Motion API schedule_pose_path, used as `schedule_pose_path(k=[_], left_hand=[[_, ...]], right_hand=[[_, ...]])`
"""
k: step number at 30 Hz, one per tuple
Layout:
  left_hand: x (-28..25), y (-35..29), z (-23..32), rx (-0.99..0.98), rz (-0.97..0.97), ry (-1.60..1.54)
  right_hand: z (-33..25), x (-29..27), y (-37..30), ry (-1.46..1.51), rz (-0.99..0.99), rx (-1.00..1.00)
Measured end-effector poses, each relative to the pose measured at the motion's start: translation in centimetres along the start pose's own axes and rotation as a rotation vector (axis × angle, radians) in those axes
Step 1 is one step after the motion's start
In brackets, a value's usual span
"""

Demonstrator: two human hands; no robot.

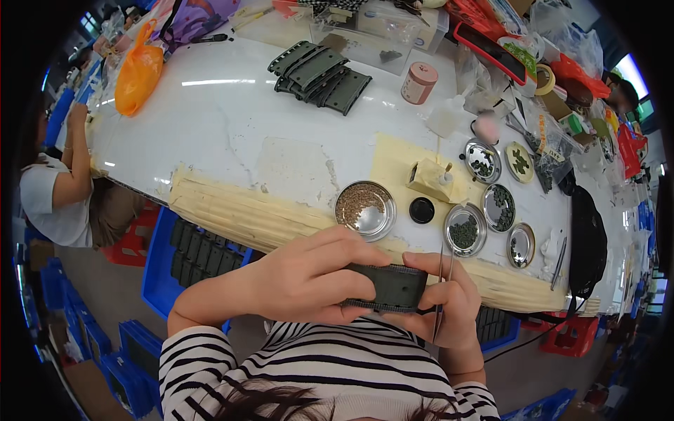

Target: Assembling small plastic track components for toys using tweezers and applying glue.

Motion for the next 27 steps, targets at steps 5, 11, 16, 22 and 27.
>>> schedule_pose_path(k=[5,11,16,22,27], left_hand=[[3.0,-0.9,-3.8,-0.298,0.495,-1.087],[7.7,-1.3,-4.4,-0.409,0.526,-1.469],[5.5,-2.3,-5.8,-0.601,0.655,-1.418],[6.3,-1.6,-6.2,-0.757,0.680,-1.430],[7.0,-1.2,-6.3,-0.820,0.637,-1.398]], right_hand=[[-0.6,-0.6,-0.1,-0.048,0.192,-0.026],[0.2,-0.9,-0.3,-0.152,0.126,-0.073],[5.4,-6.1,-4.1,0.072,0.447,0.272],[8.7,-7.5,-4.1,0.025,0.419,0.455],[9.1,-7.0,-2.5,-0.104,0.323,0.420]])
Point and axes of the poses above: each hand's wrist, its own y-axis towards the middle knuckle, its own x-axis out of the palm, z = x × y, the point moved 7 cm from there along y, towards the middle knuckle, and after that the axes turned 1 degree about y, right-handed, at the moved point
